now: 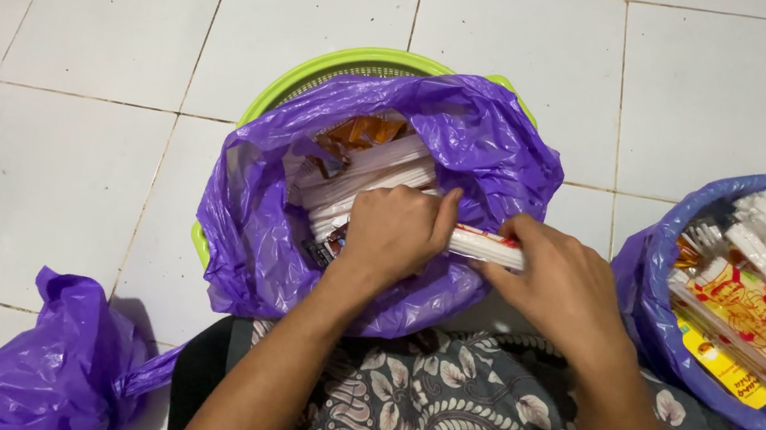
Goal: The person sorts food packets and wrapped items into two separate bins by hand while sitting on the floor.
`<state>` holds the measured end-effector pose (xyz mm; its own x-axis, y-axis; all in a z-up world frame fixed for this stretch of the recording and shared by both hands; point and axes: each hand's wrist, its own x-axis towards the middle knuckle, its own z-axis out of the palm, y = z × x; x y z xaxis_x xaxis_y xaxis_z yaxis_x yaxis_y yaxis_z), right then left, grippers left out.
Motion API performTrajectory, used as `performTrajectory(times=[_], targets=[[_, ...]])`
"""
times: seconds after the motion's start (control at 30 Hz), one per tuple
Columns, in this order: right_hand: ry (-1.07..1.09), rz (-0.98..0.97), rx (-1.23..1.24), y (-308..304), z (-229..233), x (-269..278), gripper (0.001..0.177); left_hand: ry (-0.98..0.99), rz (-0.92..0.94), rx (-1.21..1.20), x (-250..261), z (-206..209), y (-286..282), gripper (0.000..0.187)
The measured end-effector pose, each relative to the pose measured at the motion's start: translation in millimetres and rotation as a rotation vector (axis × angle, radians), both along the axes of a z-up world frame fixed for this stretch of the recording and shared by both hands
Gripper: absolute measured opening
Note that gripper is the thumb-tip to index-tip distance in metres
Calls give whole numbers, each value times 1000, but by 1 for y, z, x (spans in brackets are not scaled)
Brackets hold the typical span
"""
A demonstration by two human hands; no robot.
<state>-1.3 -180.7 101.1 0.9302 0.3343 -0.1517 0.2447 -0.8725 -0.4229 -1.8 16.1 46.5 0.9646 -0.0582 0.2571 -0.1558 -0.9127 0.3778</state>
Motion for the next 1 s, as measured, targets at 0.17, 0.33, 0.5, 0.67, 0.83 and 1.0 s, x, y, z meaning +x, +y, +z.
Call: performTrajectory(times=[0.17, 0.33, 0.5, 0.67, 0.83, 1.0], targets=[[-496, 209, 285, 10, 8, -15, 48, 113, 27, -38, -5, 1, -11, 60], [-594, 135, 311, 16, -28, -14, 17, 163, 3, -100, -19, 10, -22, 62], [-433, -74, 118, 20, -31, -7, 33, 166, -78, -128, -28, 24, -18, 53], [-179, -116, -35, 22, -28, -10, 47, 90, -52, -101, -32, 21, -19, 54], [-175, -81, -48, 21, -32, -10, 55, 48, -60, -78, -32, 16, -18, 56], [-216, -70, -77, 16, -39, -6, 54, -2, -76, -60, -31, 16, -18, 57]])
